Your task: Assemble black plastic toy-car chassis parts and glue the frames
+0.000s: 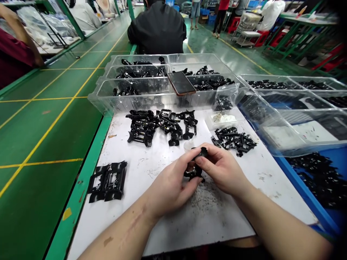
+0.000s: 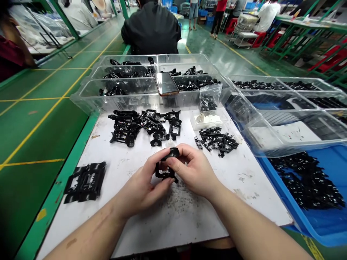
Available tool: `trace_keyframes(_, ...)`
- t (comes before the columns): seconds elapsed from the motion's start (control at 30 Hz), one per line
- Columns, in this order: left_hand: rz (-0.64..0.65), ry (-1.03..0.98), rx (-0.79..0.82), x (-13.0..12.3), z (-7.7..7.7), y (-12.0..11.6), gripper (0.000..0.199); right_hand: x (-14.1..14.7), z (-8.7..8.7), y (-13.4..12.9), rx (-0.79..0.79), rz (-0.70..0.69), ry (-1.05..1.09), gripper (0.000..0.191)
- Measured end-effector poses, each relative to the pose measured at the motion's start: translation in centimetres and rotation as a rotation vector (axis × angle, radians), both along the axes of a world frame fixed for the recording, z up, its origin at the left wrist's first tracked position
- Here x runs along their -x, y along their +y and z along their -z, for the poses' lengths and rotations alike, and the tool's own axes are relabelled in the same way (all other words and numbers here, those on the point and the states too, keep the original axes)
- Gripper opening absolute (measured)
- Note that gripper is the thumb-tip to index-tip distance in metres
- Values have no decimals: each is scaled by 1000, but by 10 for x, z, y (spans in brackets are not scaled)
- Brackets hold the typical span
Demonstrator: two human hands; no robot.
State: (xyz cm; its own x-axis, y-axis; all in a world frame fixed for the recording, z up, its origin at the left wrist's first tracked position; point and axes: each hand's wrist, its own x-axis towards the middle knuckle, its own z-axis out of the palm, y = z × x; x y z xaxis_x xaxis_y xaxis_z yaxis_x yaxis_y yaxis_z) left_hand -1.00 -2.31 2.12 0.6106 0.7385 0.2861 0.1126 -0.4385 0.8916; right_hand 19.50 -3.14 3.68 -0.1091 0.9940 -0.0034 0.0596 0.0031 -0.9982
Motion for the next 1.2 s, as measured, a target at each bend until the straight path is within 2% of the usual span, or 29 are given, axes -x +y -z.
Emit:
trace_keyframes(0.27,5,15,-80,-1,0,1,69,3,-3,0,-45,-2,-6,30)
trace_keyframes(0.4,5,36,-14,-1,1,4,68,1,2,2,-36,-32,-24,32)
trace_keyframes(0.47,-13,45,11,1,1,6,64,-2,6,3,-82,-40,-57,34)
trace_keyframes(0.53,-43,49,27,2,2,9,57,-8,10,6,-194,20,-154,35)
trace_keyframes(0.67,-144,3,117,6,3,16,48,-18,17,14,-381,256,-532,26)
trace_keyframes(0.73,-180,-45,161,8,4,19,48,-17,22,20,-403,273,-660,31)
trace_keyframes(0.83,-191,-90,197,9,4,22,48,-9,29,31,-379,275,-717,41)
trace_keyframes(0.97,-195,-98,217,8,3,22,48,-3,32,38,-355,309,-679,19)
trace_keyframes(1.1,-178,-68,239,6,1,21,52,-13,19,29,-309,306,-505,26)
trace_keyframes(1.2,-149,-21,242,5,-1,19,54,-24,8,19,-187,233,-247,29)
